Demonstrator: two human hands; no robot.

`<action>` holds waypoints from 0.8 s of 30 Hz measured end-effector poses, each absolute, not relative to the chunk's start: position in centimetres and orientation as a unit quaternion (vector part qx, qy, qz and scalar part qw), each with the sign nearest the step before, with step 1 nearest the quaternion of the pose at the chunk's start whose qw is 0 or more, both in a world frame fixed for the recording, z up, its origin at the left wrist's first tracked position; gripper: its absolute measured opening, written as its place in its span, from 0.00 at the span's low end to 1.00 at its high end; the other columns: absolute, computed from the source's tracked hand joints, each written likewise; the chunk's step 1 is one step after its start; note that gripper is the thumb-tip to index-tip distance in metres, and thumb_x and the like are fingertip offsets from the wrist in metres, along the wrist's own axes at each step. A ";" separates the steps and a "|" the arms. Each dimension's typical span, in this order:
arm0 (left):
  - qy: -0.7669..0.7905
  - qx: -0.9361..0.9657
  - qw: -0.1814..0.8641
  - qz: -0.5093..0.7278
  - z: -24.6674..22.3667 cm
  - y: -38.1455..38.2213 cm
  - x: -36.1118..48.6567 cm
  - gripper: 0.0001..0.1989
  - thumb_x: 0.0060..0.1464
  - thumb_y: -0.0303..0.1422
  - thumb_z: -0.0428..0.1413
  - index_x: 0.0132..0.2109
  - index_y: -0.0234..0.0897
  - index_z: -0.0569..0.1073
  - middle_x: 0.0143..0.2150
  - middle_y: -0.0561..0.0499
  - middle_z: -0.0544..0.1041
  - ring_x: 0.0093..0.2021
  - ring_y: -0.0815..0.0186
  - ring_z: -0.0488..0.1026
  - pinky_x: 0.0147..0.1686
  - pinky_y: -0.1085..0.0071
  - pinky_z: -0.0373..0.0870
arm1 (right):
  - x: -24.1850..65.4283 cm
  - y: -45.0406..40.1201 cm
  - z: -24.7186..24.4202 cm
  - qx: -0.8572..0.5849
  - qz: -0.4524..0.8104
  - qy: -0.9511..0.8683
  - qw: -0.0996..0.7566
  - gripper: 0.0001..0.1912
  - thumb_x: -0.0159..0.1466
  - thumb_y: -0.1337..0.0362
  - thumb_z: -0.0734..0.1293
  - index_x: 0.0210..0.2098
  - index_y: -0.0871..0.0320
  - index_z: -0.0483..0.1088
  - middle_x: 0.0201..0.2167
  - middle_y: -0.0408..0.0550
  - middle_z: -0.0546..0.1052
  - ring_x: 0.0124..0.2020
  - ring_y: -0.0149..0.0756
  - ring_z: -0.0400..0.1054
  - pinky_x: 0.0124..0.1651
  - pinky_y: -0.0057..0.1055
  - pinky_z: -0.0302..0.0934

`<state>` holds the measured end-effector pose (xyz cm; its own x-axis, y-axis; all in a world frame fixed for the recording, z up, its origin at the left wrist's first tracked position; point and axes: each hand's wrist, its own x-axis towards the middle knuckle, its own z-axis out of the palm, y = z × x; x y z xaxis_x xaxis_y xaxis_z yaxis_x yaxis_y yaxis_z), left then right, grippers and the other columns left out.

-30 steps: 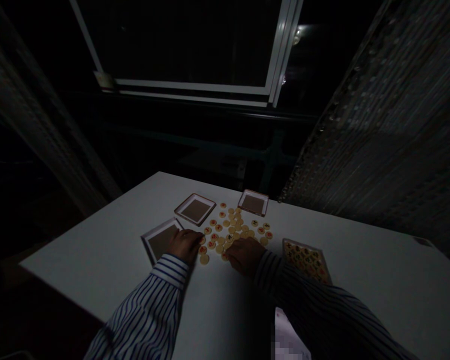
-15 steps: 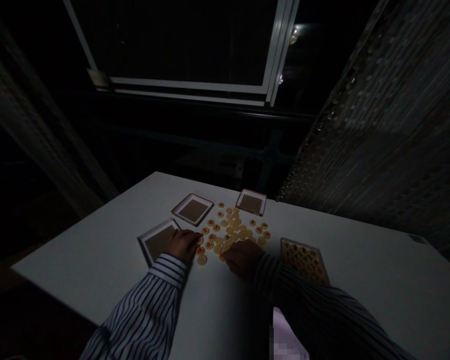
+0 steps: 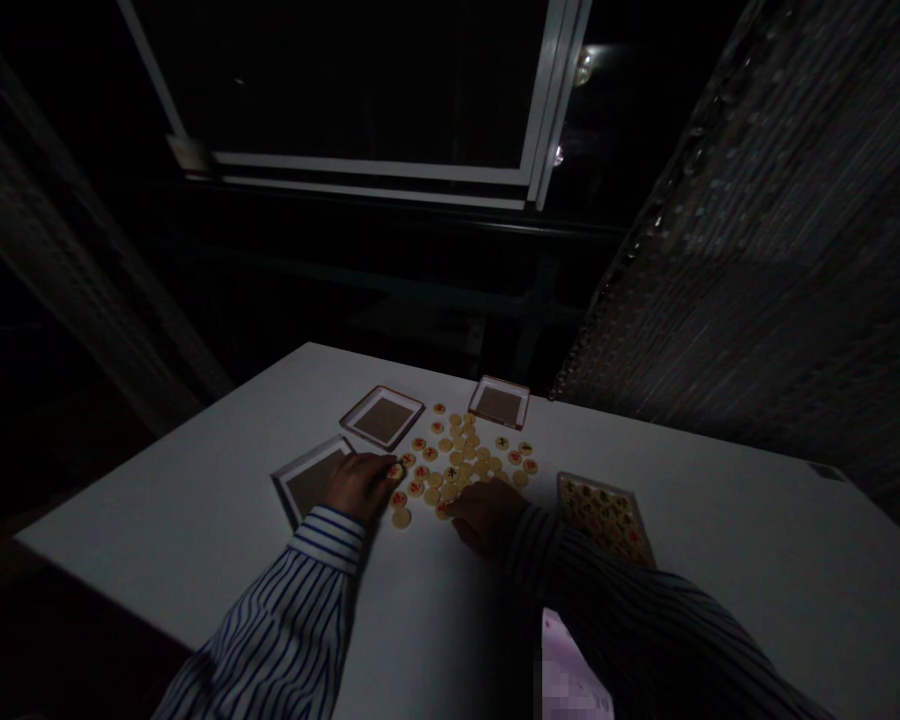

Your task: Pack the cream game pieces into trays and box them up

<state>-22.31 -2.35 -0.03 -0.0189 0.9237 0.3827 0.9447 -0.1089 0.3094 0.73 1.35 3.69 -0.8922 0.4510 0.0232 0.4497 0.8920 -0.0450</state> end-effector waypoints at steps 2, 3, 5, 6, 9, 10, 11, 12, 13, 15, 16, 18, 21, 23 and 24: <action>-0.666 -0.697 0.020 -0.265 0.4 -2.5 -22.2 0.16 0.50 0.40 0.47 0.42 0.37 0.71 0.38 0.47 0.75 0.40 0.60 0.69 0.40 0.63 0.64 | 0.9 1.4 3.8 -0.230 0.017 -0.973 0.011 0.14 0.58 0.64 0.54 0.39 0.57 0.68 0.34 0.50 0.73 0.37 0.38 0.66 0.38 0.36 0.55; -0.665 -0.696 0.020 -0.271 0.6 -2.6 -22.1 0.16 0.50 0.40 0.47 0.42 0.37 0.71 0.39 0.47 0.75 0.40 0.61 0.69 0.41 0.63 0.64 | 1.0 1.5 3.8 -0.229 0.019 -0.973 0.010 0.14 0.58 0.64 0.55 0.40 0.57 0.68 0.35 0.50 0.73 0.37 0.38 0.66 0.38 0.36 0.55; -0.662 -0.694 0.020 -0.282 1.0 -2.8 -21.9 0.16 0.50 0.40 0.48 0.43 0.37 0.70 0.39 0.47 0.74 0.40 0.61 0.69 0.41 0.63 0.64 | 1.2 1.6 3.9 -0.230 0.024 -0.973 0.014 0.15 0.58 0.63 0.55 0.41 0.56 0.67 0.36 0.50 0.72 0.38 0.37 0.65 0.40 0.35 0.54; -0.661 -0.694 0.021 -0.286 1.3 -2.9 -21.8 0.16 0.50 0.40 0.48 0.43 0.37 0.70 0.39 0.47 0.74 0.40 0.61 0.69 0.41 0.63 0.64 | 1.3 1.6 4.0 -0.233 0.025 -0.972 0.014 0.15 0.58 0.63 0.55 0.41 0.56 0.67 0.37 0.50 0.72 0.39 0.37 0.65 0.40 0.35 0.54; -0.652 -0.696 0.030 -0.299 1.9 -3.2 -21.1 0.16 0.48 0.39 0.49 0.42 0.36 0.70 0.39 0.47 0.74 0.40 0.60 0.69 0.40 0.62 0.64 | 1.8 1.6 4.6 -0.249 0.024 -0.968 0.011 0.14 0.58 0.64 0.55 0.39 0.57 0.68 0.36 0.50 0.72 0.39 0.37 0.65 0.40 0.35 0.54; -0.647 -0.699 0.034 -0.303 2.1 -3.2 -20.8 0.15 0.48 0.38 0.49 0.42 0.36 0.70 0.38 0.46 0.74 0.39 0.60 0.68 0.40 0.62 0.63 | 1.9 1.6 4.9 -0.258 0.023 -0.966 0.013 0.14 0.59 0.64 0.55 0.39 0.57 0.68 0.35 0.50 0.72 0.38 0.37 0.65 0.39 0.34 0.55; -0.644 -0.699 0.038 -0.309 2.3 -3.2 -20.5 0.15 0.48 0.38 0.49 0.42 0.36 0.70 0.38 0.47 0.74 0.40 0.60 0.68 0.41 0.62 0.63 | 2.1 1.6 5.1 -0.268 0.022 -0.963 0.018 0.14 0.59 0.64 0.54 0.39 0.57 0.68 0.35 0.50 0.72 0.38 0.37 0.65 0.39 0.34 0.55; -0.640 -0.699 0.042 -0.316 2.4 -3.3 -20.2 0.15 0.48 0.38 0.50 0.41 0.36 0.70 0.38 0.47 0.74 0.40 0.60 0.68 0.41 0.62 0.63 | 2.4 1.6 5.3 -0.277 0.022 -0.960 0.022 0.14 0.59 0.64 0.54 0.39 0.57 0.68 0.35 0.50 0.72 0.38 0.37 0.65 0.38 0.34 0.55; -0.636 -0.699 0.045 -0.324 2.6 -3.3 -19.8 0.14 0.48 0.38 0.50 0.41 0.37 0.70 0.38 0.47 0.74 0.40 0.61 0.68 0.42 0.63 0.63 | 2.7 1.7 5.4 -0.285 0.023 -0.958 0.027 0.14 0.59 0.63 0.54 0.39 0.57 0.68 0.36 0.50 0.72 0.38 0.37 0.65 0.38 0.33 0.55; -0.627 -0.699 0.053 -0.341 2.9 -3.3 -19.1 0.14 0.48 0.39 0.50 0.40 0.38 0.70 0.38 0.48 0.74 0.39 0.61 0.68 0.43 0.63 0.62 | 3.3 1.9 5.5 -0.296 0.026 -0.954 0.039 0.14 0.59 0.63 0.54 0.41 0.56 0.67 0.37 0.50 0.72 0.39 0.36 0.65 0.39 0.33 0.55; -0.620 -0.701 0.057 -0.348 3.0 -3.3 -18.8 0.14 0.48 0.39 0.50 0.40 0.38 0.70 0.38 0.48 0.75 0.39 0.61 0.68 0.43 0.63 0.62 | 3.6 2.1 5.6 -0.297 0.027 -0.953 0.047 0.14 0.59 0.63 0.55 0.41 0.56 0.67 0.37 0.50 0.72 0.39 0.36 0.65 0.39 0.34 0.55; -0.605 -0.712 0.059 -0.352 3.2 -3.3 -18.2 0.14 0.48 0.39 0.49 0.40 0.38 0.70 0.38 0.48 0.75 0.39 0.62 0.69 0.42 0.63 0.62 | 4.4 2.4 5.7 -0.297 0.027 -0.953 0.060 0.15 0.59 0.62 0.55 0.42 0.56 0.67 0.38 0.49 0.72 0.40 0.35 0.65 0.41 0.34 0.54; -0.585 -0.728 0.052 -0.354 3.4 -3.2 -17.4 0.13 0.49 0.36 0.49 0.42 0.37 0.68 0.39 0.47 0.74 0.39 0.62 0.69 0.42 0.63 0.63 | 5.5 2.6 6.3 -0.300 0.031 -0.951 0.071 0.14 0.59 0.63 0.55 0.42 0.57 0.67 0.38 0.49 0.72 0.40 0.34 0.65 0.43 0.32 0.54; -0.572 -0.733 0.047 -0.365 3.5 -3.1 -16.8 0.13 0.48 0.35 0.49 0.42 0.37 0.68 0.40 0.47 0.74 0.40 0.62 0.69 0.42 0.63 0.63 | 6.1 2.5 6.9 -0.310 0.033 -0.947 0.076 0.15 0.60 0.63 0.54 0.41 0.58 0.67 0.38 0.49 0.73 0.40 0.33 0.65 0.42 0.30 0.55; -0.566 -0.734 0.045 -0.372 3.5 -3.1 -16.5 0.13 0.48 0.34 0.49 0.42 0.37 0.67 0.40 0.47 0.74 0.40 0.62 0.69 0.42 0.63 0.63 | 6.4 2.4 7.2 -0.316 0.035 -0.945 0.077 0.15 0.60 0.63 0.54 0.41 0.58 0.67 0.38 0.49 0.73 0.40 0.33 0.65 0.42 0.30 0.55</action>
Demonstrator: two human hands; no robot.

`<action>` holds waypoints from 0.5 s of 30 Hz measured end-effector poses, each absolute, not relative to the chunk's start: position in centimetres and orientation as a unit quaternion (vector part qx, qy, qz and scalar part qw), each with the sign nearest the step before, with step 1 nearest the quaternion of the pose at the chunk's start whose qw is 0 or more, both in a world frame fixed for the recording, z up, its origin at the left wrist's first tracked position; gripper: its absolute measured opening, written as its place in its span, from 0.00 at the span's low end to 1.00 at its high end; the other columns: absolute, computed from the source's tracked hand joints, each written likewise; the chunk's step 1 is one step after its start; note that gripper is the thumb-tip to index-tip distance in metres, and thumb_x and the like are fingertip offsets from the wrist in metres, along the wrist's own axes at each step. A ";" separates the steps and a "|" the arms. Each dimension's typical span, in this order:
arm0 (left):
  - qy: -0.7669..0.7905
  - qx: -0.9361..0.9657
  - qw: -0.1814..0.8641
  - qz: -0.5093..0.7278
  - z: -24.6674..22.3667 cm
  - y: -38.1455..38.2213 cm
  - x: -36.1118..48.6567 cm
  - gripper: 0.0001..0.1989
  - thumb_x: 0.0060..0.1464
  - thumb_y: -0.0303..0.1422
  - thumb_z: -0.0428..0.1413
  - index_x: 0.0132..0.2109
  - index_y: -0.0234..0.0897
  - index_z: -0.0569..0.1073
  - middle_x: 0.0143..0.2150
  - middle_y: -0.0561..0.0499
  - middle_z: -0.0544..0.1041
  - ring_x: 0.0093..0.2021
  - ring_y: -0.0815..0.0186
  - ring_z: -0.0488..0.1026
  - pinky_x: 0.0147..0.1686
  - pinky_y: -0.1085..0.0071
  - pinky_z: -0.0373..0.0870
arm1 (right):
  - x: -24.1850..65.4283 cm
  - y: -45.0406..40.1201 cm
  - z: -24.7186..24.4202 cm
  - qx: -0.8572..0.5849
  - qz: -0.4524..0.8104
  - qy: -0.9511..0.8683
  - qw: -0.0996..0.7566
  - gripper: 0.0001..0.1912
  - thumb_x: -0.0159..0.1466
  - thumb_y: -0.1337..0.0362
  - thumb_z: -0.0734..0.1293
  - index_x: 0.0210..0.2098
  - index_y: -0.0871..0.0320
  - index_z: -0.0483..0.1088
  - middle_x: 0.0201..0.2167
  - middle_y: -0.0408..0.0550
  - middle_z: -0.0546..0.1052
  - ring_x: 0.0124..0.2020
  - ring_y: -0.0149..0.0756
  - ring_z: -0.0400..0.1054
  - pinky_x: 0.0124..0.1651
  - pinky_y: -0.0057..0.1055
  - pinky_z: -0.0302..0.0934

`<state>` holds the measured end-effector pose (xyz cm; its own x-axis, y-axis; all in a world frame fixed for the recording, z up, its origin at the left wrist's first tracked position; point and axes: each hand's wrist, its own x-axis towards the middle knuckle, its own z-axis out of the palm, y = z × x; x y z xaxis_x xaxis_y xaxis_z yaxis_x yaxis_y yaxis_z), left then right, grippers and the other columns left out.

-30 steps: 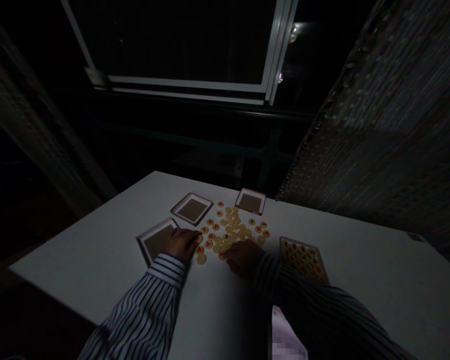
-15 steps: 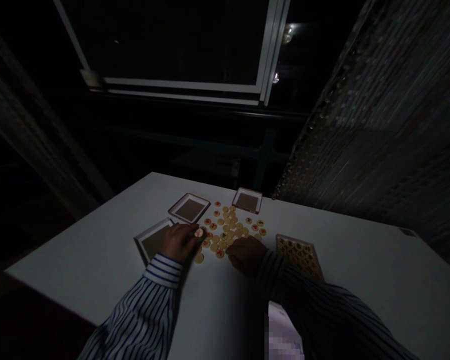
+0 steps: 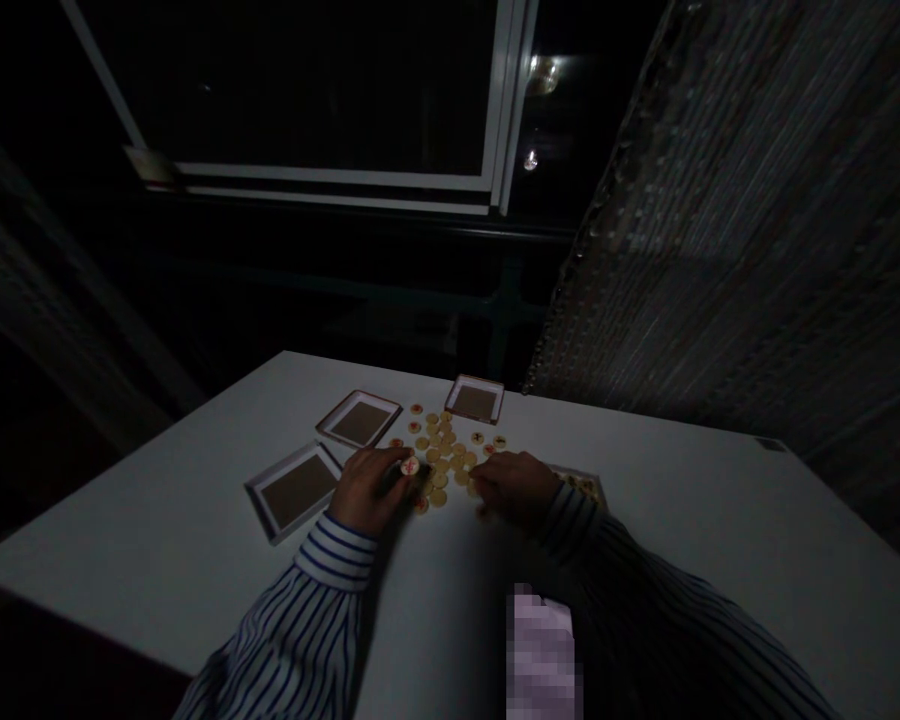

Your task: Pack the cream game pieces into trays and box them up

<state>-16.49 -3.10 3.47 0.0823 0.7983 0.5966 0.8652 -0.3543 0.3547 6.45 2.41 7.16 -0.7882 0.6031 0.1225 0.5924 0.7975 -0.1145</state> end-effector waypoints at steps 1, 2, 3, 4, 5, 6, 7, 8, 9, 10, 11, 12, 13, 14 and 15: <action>-0.561 -0.736 0.044 -0.376 3.5 -3.1 -16.1 0.13 0.48 0.34 0.50 0.42 0.37 0.67 0.40 0.47 0.74 0.40 0.62 0.69 0.42 0.63 0.63 | 6.8 2.3 7.4 -0.327 0.035 -0.941 0.080 0.15 0.60 0.63 0.54 0.41 0.58 0.67 0.38 0.49 0.73 0.40 0.33 0.65 0.42 0.30 0.55; -0.558 -0.736 0.044 -0.379 3.5 -3.1 -15.8 0.13 0.48 0.34 0.50 0.42 0.37 0.67 0.40 0.48 0.74 0.40 0.62 0.69 0.42 0.63 0.63 | 7.1 2.2 7.7 -0.334 0.036 -0.938 0.081 0.15 0.60 0.63 0.54 0.41 0.58 0.67 0.38 0.49 0.73 0.40 0.33 0.65 0.43 0.30 0.55; -0.558 -0.735 0.046 -0.382 3.5 -3.0 -15.4 0.13 0.48 0.34 0.50 0.42 0.37 0.67 0.40 0.48 0.74 0.40 0.62 0.69 0.42 0.63 0.63 | 7.4 2.1 7.9 -0.342 0.038 -0.935 0.083 0.15 0.60 0.63 0.54 0.41 0.58 0.67 0.38 0.49 0.73 0.40 0.33 0.65 0.43 0.30 0.55; -0.557 -0.735 0.048 -0.384 3.6 -3.1 -15.0 0.13 0.48 0.34 0.50 0.42 0.37 0.67 0.40 0.48 0.74 0.40 0.62 0.68 0.42 0.64 0.63 | 7.7 2.0 8.0 -0.351 0.039 -0.932 0.083 0.15 0.60 0.63 0.54 0.41 0.58 0.67 0.38 0.49 0.73 0.41 0.33 0.65 0.43 0.31 0.55; -0.554 -0.736 0.050 -0.384 3.6 -3.1 -14.6 0.13 0.48 0.34 0.50 0.42 0.37 0.67 0.40 0.48 0.74 0.41 0.62 0.68 0.42 0.64 0.63 | 8.0 1.9 8.1 -0.356 0.041 -0.930 0.080 0.15 0.60 0.63 0.54 0.41 0.58 0.67 0.38 0.49 0.73 0.41 0.33 0.65 0.43 0.31 0.55; -0.552 -0.738 0.051 -0.384 3.7 -3.1 -14.2 0.13 0.48 0.34 0.50 0.42 0.37 0.67 0.39 0.48 0.74 0.41 0.63 0.68 0.43 0.64 0.63 | 8.4 1.9 8.2 -0.361 0.044 -0.928 0.077 0.15 0.60 0.63 0.54 0.42 0.58 0.67 0.38 0.49 0.73 0.41 0.34 0.65 0.43 0.31 0.55; -0.549 -0.740 0.052 -0.385 3.8 -3.1 -13.9 0.13 0.48 0.34 0.50 0.42 0.37 0.67 0.39 0.48 0.73 0.41 0.63 0.68 0.43 0.64 0.63 | 8.7 1.8 8.2 -0.367 0.047 -0.926 0.075 0.15 0.60 0.62 0.54 0.42 0.58 0.67 0.39 0.49 0.73 0.41 0.34 0.65 0.43 0.32 0.55; -0.546 -0.743 0.051 -0.383 3.9 -3.1 -13.5 0.13 0.48 0.34 0.50 0.42 0.37 0.66 0.39 0.48 0.73 0.41 0.63 0.68 0.43 0.63 0.62 | 9.1 1.9 8.1 -0.370 0.050 -0.925 0.075 0.15 0.60 0.62 0.54 0.42 0.58 0.67 0.39 0.49 0.72 0.41 0.34 0.65 0.43 0.31 0.56; -0.544 -0.746 0.049 -0.380 4.0 -3.1 -13.2 0.13 0.48 0.35 0.50 0.43 0.37 0.66 0.39 0.48 0.73 0.41 0.62 0.68 0.44 0.63 0.62 | 9.4 1.9 8.0 -0.373 0.053 -0.923 0.076 0.16 0.60 0.62 0.55 0.43 0.58 0.67 0.40 0.49 0.72 0.42 0.33 0.65 0.43 0.31 0.56; -0.542 -0.749 0.046 -0.378 4.0 -3.0 -12.9 0.13 0.48 0.35 0.50 0.43 0.37 0.66 0.39 0.48 0.73 0.41 0.62 0.68 0.45 0.62 0.62 | 9.7 1.9 7.8 -0.376 0.056 -0.922 0.078 0.16 0.60 0.62 0.55 0.43 0.58 0.67 0.41 0.49 0.72 0.42 0.33 0.65 0.44 0.31 0.55; -0.541 -0.751 0.044 -0.377 4.1 -3.0 -12.6 0.13 0.48 0.35 0.50 0.43 0.37 0.66 0.39 0.48 0.73 0.42 0.62 0.67 0.45 0.62 0.61 | 10.1 1.9 7.7 -0.380 0.056 -0.920 0.081 0.15 0.60 0.62 0.55 0.43 0.57 0.67 0.41 0.48 0.72 0.42 0.33 0.65 0.44 0.31 0.55; -0.538 -0.754 0.041 -0.375 4.1 -2.9 -12.2 0.13 0.48 0.35 0.50 0.43 0.37 0.66 0.39 0.48 0.73 0.42 0.62 0.67 0.46 0.61 0.61 | 10.4 1.9 7.6 -0.387 0.053 -0.917 0.082 0.15 0.60 0.62 0.55 0.43 0.56 0.67 0.41 0.48 0.72 0.42 0.33 0.65 0.44 0.31 0.55; -0.534 -0.758 0.037 -0.374 4.1 -2.9 -11.9 0.13 0.48 0.34 0.50 0.43 0.37 0.65 0.39 0.48 0.73 0.41 0.62 0.67 0.46 0.61 0.61 | 10.7 1.9 7.4 -0.394 0.050 -0.914 0.082 0.15 0.60 0.62 0.55 0.43 0.56 0.67 0.41 0.48 0.72 0.42 0.33 0.65 0.44 0.32 0.55; -0.529 -0.761 0.035 -0.374 4.1 -2.9 -11.6 0.13 0.48 0.34 0.50 0.43 0.37 0.65 0.39 0.48 0.73 0.41 0.62 0.67 0.45 0.62 0.61 | 11.1 1.9 7.4 -0.399 0.047 -0.912 0.079 0.15 0.60 0.62 0.55 0.43 0.56 0.67 0.40 0.48 0.72 0.41 0.34 0.65 0.43 0.32 0.56; -0.525 -0.764 0.033 -0.374 4.1 -2.8 -11.3 0.13 0.48 0.34 0.50 0.43 0.36 0.65 0.39 0.48 0.73 0.40 0.62 0.67 0.44 0.62 0.61 | 11.4 1.9 7.4 -0.403 0.045 -0.911 0.077 0.15 0.60 0.62 0.55 0.43 0.56 0.67 0.39 0.48 0.72 0.41 0.34 0.65 0.43 0.32 0.56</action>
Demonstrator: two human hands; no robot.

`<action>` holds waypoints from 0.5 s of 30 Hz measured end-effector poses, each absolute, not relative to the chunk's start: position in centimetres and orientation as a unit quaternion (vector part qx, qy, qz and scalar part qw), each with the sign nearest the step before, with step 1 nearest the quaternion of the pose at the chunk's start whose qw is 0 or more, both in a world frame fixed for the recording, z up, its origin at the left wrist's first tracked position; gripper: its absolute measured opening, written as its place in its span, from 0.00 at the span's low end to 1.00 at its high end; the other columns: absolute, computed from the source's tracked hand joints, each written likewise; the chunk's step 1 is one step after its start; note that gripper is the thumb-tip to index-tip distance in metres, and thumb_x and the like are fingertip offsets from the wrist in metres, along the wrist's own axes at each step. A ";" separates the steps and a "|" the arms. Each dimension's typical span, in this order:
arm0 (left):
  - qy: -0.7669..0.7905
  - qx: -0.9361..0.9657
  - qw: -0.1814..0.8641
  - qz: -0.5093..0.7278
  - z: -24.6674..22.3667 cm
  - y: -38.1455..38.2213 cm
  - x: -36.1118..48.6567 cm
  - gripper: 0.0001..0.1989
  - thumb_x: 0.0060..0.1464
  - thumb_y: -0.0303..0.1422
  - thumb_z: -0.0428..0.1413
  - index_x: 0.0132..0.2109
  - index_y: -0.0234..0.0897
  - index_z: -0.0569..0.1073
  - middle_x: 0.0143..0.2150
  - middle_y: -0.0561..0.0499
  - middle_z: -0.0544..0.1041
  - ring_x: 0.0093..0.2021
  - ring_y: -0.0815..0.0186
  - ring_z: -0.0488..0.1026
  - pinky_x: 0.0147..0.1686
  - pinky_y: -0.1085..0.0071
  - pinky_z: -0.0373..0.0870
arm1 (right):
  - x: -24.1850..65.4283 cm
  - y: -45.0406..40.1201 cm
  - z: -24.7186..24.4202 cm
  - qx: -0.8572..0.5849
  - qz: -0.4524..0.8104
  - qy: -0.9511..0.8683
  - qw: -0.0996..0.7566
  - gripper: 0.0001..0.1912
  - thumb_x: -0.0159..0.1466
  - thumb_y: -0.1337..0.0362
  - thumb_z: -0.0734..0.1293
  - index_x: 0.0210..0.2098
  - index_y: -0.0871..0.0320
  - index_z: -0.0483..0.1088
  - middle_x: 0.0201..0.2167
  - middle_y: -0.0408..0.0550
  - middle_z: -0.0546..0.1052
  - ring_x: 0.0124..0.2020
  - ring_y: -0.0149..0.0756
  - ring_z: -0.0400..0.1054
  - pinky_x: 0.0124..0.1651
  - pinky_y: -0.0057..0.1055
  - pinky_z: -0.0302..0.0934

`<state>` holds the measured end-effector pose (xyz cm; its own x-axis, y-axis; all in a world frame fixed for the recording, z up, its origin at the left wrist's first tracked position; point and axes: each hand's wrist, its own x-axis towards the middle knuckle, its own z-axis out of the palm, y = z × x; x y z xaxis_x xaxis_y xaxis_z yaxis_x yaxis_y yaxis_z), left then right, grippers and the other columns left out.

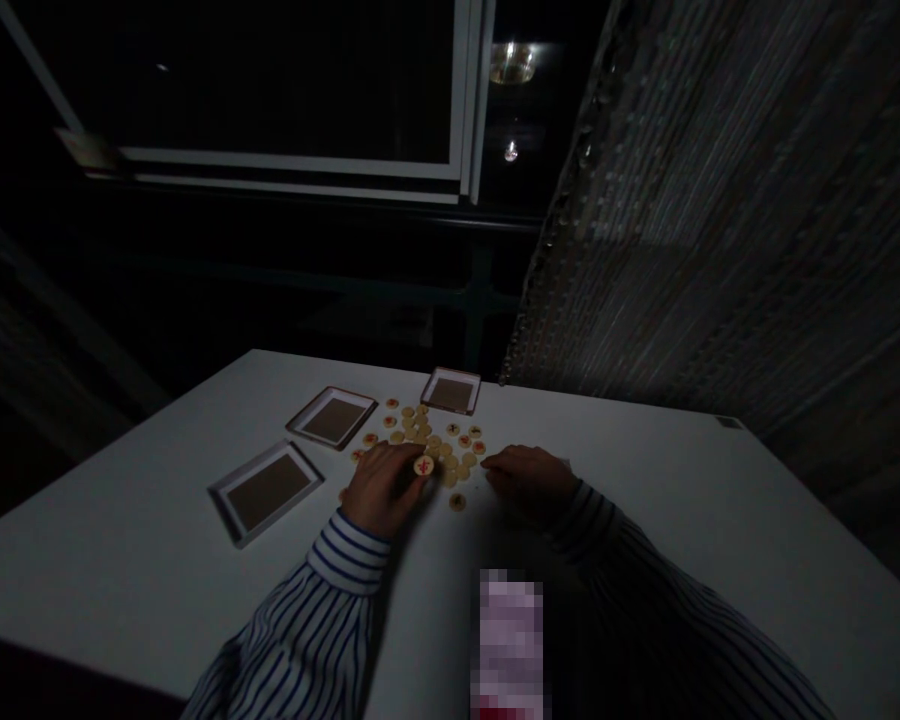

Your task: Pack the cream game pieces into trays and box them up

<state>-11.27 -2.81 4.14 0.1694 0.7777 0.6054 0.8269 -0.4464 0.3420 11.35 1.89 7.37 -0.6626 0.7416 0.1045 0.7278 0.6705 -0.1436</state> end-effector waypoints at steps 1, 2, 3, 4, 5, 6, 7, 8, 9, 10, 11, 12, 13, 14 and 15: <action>-0.521 -0.768 0.030 -0.372 4.1 -2.8 -10.9 0.13 0.48 0.34 0.50 0.43 0.36 0.66 0.39 0.47 0.73 0.40 0.63 0.67 0.43 0.63 0.62 | 11.6 1.8 7.4 -0.404 0.044 -0.910 0.074 0.15 0.60 0.62 0.55 0.43 0.56 0.67 0.39 0.48 0.73 0.41 0.34 0.65 0.42 0.32 0.56; -0.518 -0.770 0.028 -0.371 4.2 -2.8 -10.6 0.13 0.48 0.33 0.50 0.43 0.36 0.66 0.39 0.47 0.73 0.39 0.63 0.67 0.42 0.64 0.62 | 11.9 1.8 7.5 -0.405 0.045 -0.910 0.071 0.15 0.60 0.62 0.55 0.43 0.56 0.67 0.39 0.49 0.73 0.41 0.34 0.65 0.42 0.32 0.56; -0.514 -0.772 0.027 -0.372 4.2 -2.7 -10.2 0.13 0.49 0.33 0.50 0.43 0.35 0.66 0.39 0.47 0.73 0.39 0.63 0.67 0.41 0.64 0.62 | 12.2 1.7 7.6 -0.406 0.047 -0.910 0.069 0.15 0.60 0.62 0.55 0.43 0.56 0.67 0.39 0.49 0.73 0.41 0.34 0.65 0.42 0.32 0.56; -0.511 -0.774 0.026 -0.373 4.2 -2.7 -9.8 0.13 0.49 0.32 0.50 0.43 0.35 0.66 0.38 0.47 0.73 0.39 0.63 0.67 0.41 0.65 0.62 | 12.4 1.7 7.6 -0.409 0.048 -0.908 0.070 0.15 0.60 0.62 0.55 0.43 0.57 0.67 0.39 0.49 0.73 0.40 0.35 0.65 0.42 0.31 0.57; -0.508 -0.776 0.024 -0.373 4.3 -2.7 -9.5 0.12 0.49 0.32 0.50 0.43 0.35 0.66 0.38 0.47 0.72 0.39 0.63 0.66 0.41 0.65 0.62 | 12.6 1.6 7.7 -0.414 0.051 -0.906 0.071 0.15 0.59 0.62 0.56 0.43 0.57 0.67 0.39 0.49 0.73 0.40 0.35 0.66 0.41 0.31 0.57; -0.505 -0.778 0.024 -0.374 4.3 -2.7 -9.1 0.12 0.49 0.32 0.50 0.43 0.35 0.66 0.38 0.47 0.72 0.39 0.63 0.66 0.41 0.64 0.62 | 12.8 1.5 7.8 -0.418 0.054 -0.904 0.071 0.15 0.59 0.62 0.56 0.42 0.57 0.67 0.39 0.49 0.73 0.40 0.35 0.66 0.41 0.31 0.57; -0.502 -0.779 0.025 -0.375 4.3 -2.7 -8.7 0.12 0.49 0.32 0.50 0.42 0.35 0.66 0.38 0.47 0.72 0.39 0.63 0.66 0.41 0.64 0.62 | 13.1 1.4 7.8 -0.421 0.057 -0.902 0.073 0.15 0.59 0.62 0.56 0.42 0.57 0.68 0.38 0.49 0.73 0.39 0.35 0.66 0.40 0.30 0.57; -0.500 -0.780 0.024 -0.374 4.4 -2.7 -8.4 0.12 0.49 0.32 0.50 0.42 0.35 0.66 0.38 0.48 0.72 0.39 0.63 0.66 0.42 0.64 0.62 | 13.3 1.4 7.8 -0.423 0.058 -0.901 0.079 0.15 0.59 0.62 0.56 0.42 0.58 0.68 0.38 0.49 0.73 0.38 0.35 0.66 0.40 0.30 0.58; -0.498 -0.783 0.023 -0.373 4.4 -2.7 -8.0 0.12 0.49 0.31 0.50 0.42 0.35 0.66 0.38 0.48 0.72 0.39 0.63 0.66 0.42 0.63 0.62 | 13.5 1.3 7.7 -0.421 0.058 -0.901 0.087 0.15 0.59 0.62 0.56 0.42 0.58 0.68 0.37 0.49 0.73 0.38 0.34 0.67 0.39 0.30 0.58; -0.496 -0.784 0.021 -0.373 4.4 -2.7 -7.7 0.12 0.49 0.31 0.50 0.42 0.35 0.66 0.38 0.47 0.72 0.39 0.63 0.66 0.42 0.63 0.62 | 13.8 1.3 7.6 -0.417 0.057 -0.902 0.095 0.15 0.59 0.62 0.56 0.42 0.58 0.68 0.37 0.50 0.73 0.37 0.34 0.67 0.38 0.29 0.58; -0.494 -0.785 0.019 -0.372 4.4 -2.7 -7.4 0.12 0.49 0.31 0.50 0.42 0.35 0.66 0.38 0.47 0.73 0.39 0.63 0.66 0.42 0.63 0.62 | 14.1 1.4 7.4 -0.411 0.056 -0.904 0.105 0.15 0.59 0.62 0.56 0.42 0.58 0.68 0.36 0.50 0.73 0.37 0.34 0.67 0.38 0.29 0.58; -0.492 -0.787 0.015 -0.371 4.4 -2.7 -7.1 0.12 0.49 0.31 0.50 0.42 0.35 0.66 0.38 0.47 0.73 0.39 0.63 0.67 0.42 0.63 0.62 | 14.3 1.4 7.2 -0.406 0.054 -0.905 0.116 0.15 0.59 0.62 0.56 0.42 0.58 0.68 0.35 0.50 0.73 0.36 0.33 0.67 0.37 0.29 0.57; -0.491 -0.788 0.012 -0.371 4.4 -2.7 -6.8 0.12 0.49 0.31 0.50 0.43 0.35 0.66 0.38 0.47 0.73 0.39 0.63 0.67 0.43 0.62 0.61 | 14.6 1.5 7.0 -0.402 0.054 -0.906 0.124 0.15 0.59 0.62 0.56 0.41 0.58 0.68 0.34 0.50 0.73 0.36 0.33 0.67 0.37 0.28 0.57; -0.490 -0.789 0.008 -0.370 4.4 -2.6 -6.5 0.12 0.48 0.31 0.50 0.43 0.36 0.66 0.38 0.48 0.73 0.40 0.63 0.67 0.44 0.62 0.61 | 14.9 1.5 6.7 -0.400 0.055 -0.905 0.131 0.14 0.59 0.62 0.56 0.41 0.58 0.68 0.34 0.50 0.74 0.35 0.32 0.67 0.37 0.28 0.57; -0.489 -0.790 0.004 -0.369 4.4 -2.6 -6.2 0.12 0.48 0.31 0.50 0.43 0.36 0.66 0.39 0.48 0.73 0.40 0.63 0.67 0.44 0.62 0.61 | 15.1 1.6 6.5 -0.398 0.055 -0.905 0.137 0.14 0.59 0.62 0.56 0.40 0.58 0.68 0.33 0.49 0.74 0.35 0.32 0.67 0.36 0.27 0.57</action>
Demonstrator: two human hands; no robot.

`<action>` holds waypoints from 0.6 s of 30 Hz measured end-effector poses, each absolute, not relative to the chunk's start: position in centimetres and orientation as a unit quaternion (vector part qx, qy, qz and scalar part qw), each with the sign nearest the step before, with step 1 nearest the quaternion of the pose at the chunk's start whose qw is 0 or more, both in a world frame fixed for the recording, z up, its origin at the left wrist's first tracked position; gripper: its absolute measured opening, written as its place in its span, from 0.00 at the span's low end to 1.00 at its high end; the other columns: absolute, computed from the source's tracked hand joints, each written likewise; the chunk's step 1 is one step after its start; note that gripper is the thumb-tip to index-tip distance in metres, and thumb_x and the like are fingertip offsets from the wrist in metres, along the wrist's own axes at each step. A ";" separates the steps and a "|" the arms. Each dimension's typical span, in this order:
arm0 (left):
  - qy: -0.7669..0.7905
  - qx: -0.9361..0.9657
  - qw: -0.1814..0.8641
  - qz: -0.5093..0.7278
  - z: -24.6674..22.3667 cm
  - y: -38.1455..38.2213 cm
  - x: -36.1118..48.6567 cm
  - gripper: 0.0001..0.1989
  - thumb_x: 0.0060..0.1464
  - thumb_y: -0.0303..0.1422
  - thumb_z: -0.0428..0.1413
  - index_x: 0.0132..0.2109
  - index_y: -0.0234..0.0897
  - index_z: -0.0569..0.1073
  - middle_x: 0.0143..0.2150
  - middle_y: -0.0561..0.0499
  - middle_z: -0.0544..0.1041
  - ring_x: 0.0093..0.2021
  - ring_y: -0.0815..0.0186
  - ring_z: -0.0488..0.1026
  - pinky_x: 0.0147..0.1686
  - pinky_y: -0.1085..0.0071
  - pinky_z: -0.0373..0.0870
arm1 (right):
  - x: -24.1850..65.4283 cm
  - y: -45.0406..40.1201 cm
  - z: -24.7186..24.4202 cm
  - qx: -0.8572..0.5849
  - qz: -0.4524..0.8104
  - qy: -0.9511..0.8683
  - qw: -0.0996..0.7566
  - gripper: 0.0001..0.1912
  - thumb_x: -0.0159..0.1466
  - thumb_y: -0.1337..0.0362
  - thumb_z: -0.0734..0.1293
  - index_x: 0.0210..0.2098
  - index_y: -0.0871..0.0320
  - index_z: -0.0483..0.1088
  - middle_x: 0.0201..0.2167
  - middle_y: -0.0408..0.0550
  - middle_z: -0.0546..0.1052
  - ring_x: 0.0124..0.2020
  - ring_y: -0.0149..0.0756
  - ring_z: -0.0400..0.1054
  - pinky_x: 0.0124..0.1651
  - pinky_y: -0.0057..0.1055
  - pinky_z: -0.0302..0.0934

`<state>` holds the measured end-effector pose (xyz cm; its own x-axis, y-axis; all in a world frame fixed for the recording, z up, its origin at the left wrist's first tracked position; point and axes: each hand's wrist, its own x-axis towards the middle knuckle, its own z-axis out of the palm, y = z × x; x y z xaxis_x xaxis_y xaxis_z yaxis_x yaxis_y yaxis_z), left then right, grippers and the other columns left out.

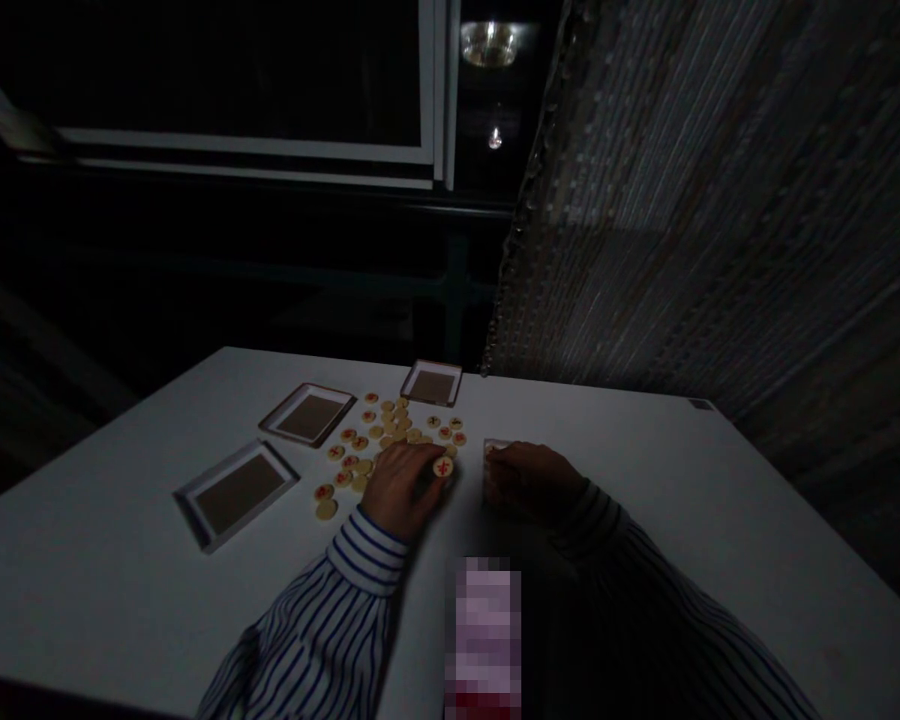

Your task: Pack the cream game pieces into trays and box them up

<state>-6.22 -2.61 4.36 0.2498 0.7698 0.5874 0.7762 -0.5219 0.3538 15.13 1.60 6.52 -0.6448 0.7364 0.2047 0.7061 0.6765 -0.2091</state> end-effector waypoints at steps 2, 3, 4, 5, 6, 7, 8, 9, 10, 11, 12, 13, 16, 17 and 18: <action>-0.488 -0.792 -0.002 -0.366 4.3 -2.5 -5.7 0.12 0.48 0.31 0.50 0.42 0.36 0.66 0.39 0.48 0.73 0.40 0.63 0.67 0.45 0.61 0.60 | 15.6 1.7 6.1 -0.395 0.051 -0.905 0.151 0.14 0.59 0.62 0.56 0.40 0.57 0.69 0.33 0.49 0.74 0.34 0.32 0.67 0.35 0.27 0.57; -0.488 -0.793 -0.005 -0.364 4.3 -2.5 -5.5 0.12 0.48 0.31 0.50 0.42 0.35 0.66 0.38 0.48 0.73 0.40 0.63 0.67 0.44 0.61 0.61 | 15.8 1.7 6.0 -0.393 0.047 -0.905 0.158 0.14 0.59 0.63 0.56 0.39 0.58 0.69 0.33 0.49 0.74 0.34 0.32 0.67 0.35 0.27 0.57; -0.487 -0.794 -0.007 -0.363 4.2 -2.5 -5.2 0.12 0.48 0.31 0.51 0.42 0.35 0.66 0.38 0.48 0.73 0.40 0.63 0.67 0.44 0.61 0.61 | 16.0 1.8 5.8 -0.390 0.042 -0.905 0.164 0.14 0.59 0.63 0.56 0.39 0.58 0.69 0.33 0.49 0.74 0.33 0.33 0.67 0.34 0.27 0.57; -0.486 -0.796 -0.009 -0.362 4.2 -2.4 -5.0 0.12 0.48 0.31 0.51 0.42 0.35 0.66 0.38 0.48 0.73 0.40 0.63 0.67 0.44 0.61 0.61 | 16.2 1.8 5.7 -0.386 0.038 -0.906 0.169 0.13 0.59 0.63 0.56 0.38 0.58 0.69 0.32 0.49 0.74 0.33 0.33 0.67 0.34 0.27 0.58; -0.485 -0.796 -0.010 -0.363 4.1 -2.4 -4.8 0.12 0.48 0.31 0.50 0.43 0.35 0.66 0.38 0.48 0.73 0.40 0.63 0.67 0.44 0.61 0.61 | 16.4 1.8 5.5 -0.384 0.035 -0.906 0.175 0.13 0.59 0.64 0.56 0.38 0.58 0.69 0.31 0.49 0.74 0.32 0.33 0.67 0.33 0.27 0.58; -0.483 -0.796 -0.011 -0.364 4.0 -2.4 -4.6 0.12 0.48 0.31 0.50 0.43 0.35 0.66 0.39 0.48 0.73 0.40 0.63 0.67 0.44 0.61 0.61 | 16.6 1.8 5.4 -0.384 0.033 -0.905 0.181 0.13 0.59 0.64 0.56 0.37 0.59 0.69 0.30 0.49 0.74 0.31 0.33 0.66 0.33 0.27 0.58; -0.481 -0.798 -0.012 -0.364 3.9 -2.3 -4.4 0.13 0.49 0.31 0.50 0.43 0.35 0.66 0.39 0.47 0.73 0.41 0.63 0.67 0.44 0.61 0.61 | 16.7 1.7 5.2 -0.384 0.032 -0.904 0.187 0.13 0.59 0.64 0.56 0.36 0.59 0.69 0.30 0.49 0.74 0.30 0.33 0.66 0.32 0.27 0.58; -0.480 -0.798 -0.012 -0.364 3.8 -2.3 -4.2 0.13 0.49 0.31 0.50 0.43 0.35 0.66 0.39 0.47 0.73 0.41 0.63 0.67 0.44 0.61 0.61 | 16.9 1.7 5.0 -0.384 0.032 -0.902 0.195 0.12 0.58 0.64 0.57 0.36 0.59 0.69 0.30 0.49 0.74 0.30 0.32 0.66 0.32 0.27 0.58; -0.479 -0.799 -0.013 -0.363 3.7 -2.2 -4.0 0.13 0.49 0.31 0.50 0.43 0.35 0.66 0.39 0.47 0.73 0.40 0.63 0.67 0.44 0.61 0.61 | 17.0 1.7 4.8 -0.386 0.031 -0.899 0.204 0.12 0.58 0.64 0.57 0.36 0.59 0.70 0.30 0.50 0.74 0.30 0.32 0.66 0.32 0.26 0.58; -0.478 -0.799 -0.013 -0.364 3.6 -2.2 -3.9 0.13 0.48 0.31 0.50 0.43 0.35 0.66 0.38 0.47 0.73 0.40 0.63 0.67 0.45 0.60 0.61 | 17.2 1.7 4.7 -0.387 0.030 -0.897 0.212 0.12 0.58 0.65 0.57 0.36 0.59 0.70 0.30 0.50 0.74 0.30 0.32 0.66 0.32 0.26 0.59; -0.475 -0.800 -0.014 -0.365 3.6 -2.1 -3.7 0.13 0.48 0.30 0.50 0.43 0.35 0.66 0.39 0.47 0.73 0.40 0.63 0.67 0.45 0.60 0.61 | 17.4 1.7 4.5 -0.388 0.029 -0.895 0.220 0.11 0.57 0.65 0.58 0.36 0.59 0.70 0.29 0.50 0.74 0.30 0.32 0.67 0.32 0.26 0.59; -0.473 -0.800 -0.016 -0.367 3.5 -2.1 -3.6 0.13 0.48 0.30 0.51 0.43 0.35 0.66 0.39 0.47 0.73 0.40 0.63 0.67 0.46 0.59 0.60 | 17.5 1.7 4.3 -0.388 0.029 -0.892 0.229 0.11 0.57 0.65 0.59 0.36 0.60 0.70 0.29 0.50 0.74 0.29 0.32 0.67 0.32 0.26 0.60; -0.469 -0.799 -0.018 -0.375 3.2 -1.9 -3.2 0.13 0.48 0.31 0.51 0.43 0.36 0.66 0.39 0.47 0.73 0.41 0.63 0.67 0.47 0.59 0.59 | 18.0 1.6 3.9 -0.380 0.046 -0.885 0.264 0.11 0.56 0.65 0.60 0.36 0.60 0.70 0.29 0.50 0.74 0.29 0.33 0.67 0.31 0.27 0.61; -0.468 -0.799 -0.017 -0.379 3.1 -1.9 -3.1 0.13 0.49 0.31 0.50 0.43 0.36 0.66 0.39 0.47 0.73 0.41 0.63 0.67 0.47 0.59 0.59 | 18.2 1.5 3.7 -0.375 0.056 -0.883 0.277 0.11 0.56 0.65 0.60 0.36 0.60 0.70 0.29 0.50 0.74 0.29 0.33 0.68 0.31 0.27 0.62; -0.465 -0.799 -0.015 -0.381 3.0 -1.8 -2.9 0.12 0.49 0.31 0.50 0.43 0.36 0.66 0.39 0.47 0.73 0.41 0.63 0.67 0.47 0.59 0.59 | 18.3 1.5 3.5 -0.374 0.065 -0.878 0.291 0.11 0.56 0.65 0.60 0.35 0.60 0.70 0.29 0.50 0.75 0.29 0.33 0.68 0.31 0.28 0.62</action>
<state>-2.93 -1.82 3.04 0.2771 0.7539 0.5957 0.7317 -0.5674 0.3777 18.33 1.50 3.50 -0.5511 0.6946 0.4624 0.6185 0.7120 -0.3325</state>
